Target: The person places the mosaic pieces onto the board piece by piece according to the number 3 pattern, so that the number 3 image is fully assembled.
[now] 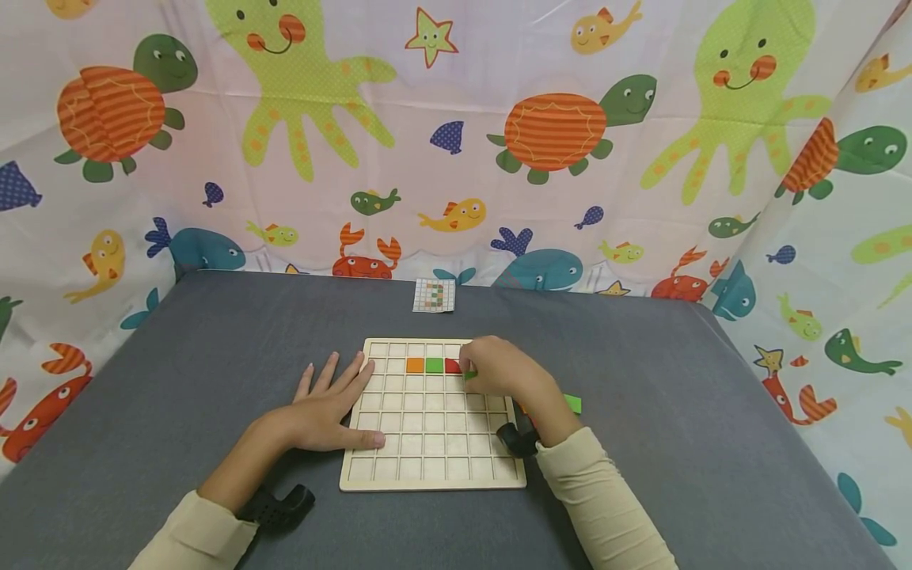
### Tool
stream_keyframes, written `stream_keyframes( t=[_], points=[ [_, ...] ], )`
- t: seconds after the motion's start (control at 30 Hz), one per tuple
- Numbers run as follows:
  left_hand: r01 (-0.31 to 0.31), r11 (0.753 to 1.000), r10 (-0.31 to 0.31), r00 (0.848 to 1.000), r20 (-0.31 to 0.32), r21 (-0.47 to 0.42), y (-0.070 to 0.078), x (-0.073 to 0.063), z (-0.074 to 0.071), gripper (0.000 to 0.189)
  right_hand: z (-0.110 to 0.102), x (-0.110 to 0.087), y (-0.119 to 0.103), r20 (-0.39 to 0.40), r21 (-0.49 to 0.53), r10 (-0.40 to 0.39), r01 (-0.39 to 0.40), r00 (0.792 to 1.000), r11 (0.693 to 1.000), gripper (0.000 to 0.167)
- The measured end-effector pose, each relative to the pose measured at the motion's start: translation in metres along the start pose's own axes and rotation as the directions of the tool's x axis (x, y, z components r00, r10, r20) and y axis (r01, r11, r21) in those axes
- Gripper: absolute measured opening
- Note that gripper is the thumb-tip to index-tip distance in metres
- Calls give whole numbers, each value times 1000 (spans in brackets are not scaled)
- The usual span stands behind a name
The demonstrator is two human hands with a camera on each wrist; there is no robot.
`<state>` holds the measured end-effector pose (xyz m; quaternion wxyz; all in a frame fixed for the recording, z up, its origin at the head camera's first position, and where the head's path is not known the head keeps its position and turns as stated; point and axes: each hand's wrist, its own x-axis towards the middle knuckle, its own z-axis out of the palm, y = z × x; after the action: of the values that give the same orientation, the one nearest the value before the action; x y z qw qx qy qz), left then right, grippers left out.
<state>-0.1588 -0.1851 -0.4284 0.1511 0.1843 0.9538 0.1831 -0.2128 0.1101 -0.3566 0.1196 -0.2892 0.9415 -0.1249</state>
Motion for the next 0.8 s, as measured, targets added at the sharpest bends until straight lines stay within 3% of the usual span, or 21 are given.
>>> stream_keyframes(
  t=[0.63,0.8],
  points=[
    [9,1000,-9,1000,4,1,1,0,0,127,7,5,-9,-23,1,-63,64,998,998,11],
    [6,1000,-6,1000,-3,4,0,0,0,128,8,5,-8,-44,9,-115,116,992,993,13]
  ],
)
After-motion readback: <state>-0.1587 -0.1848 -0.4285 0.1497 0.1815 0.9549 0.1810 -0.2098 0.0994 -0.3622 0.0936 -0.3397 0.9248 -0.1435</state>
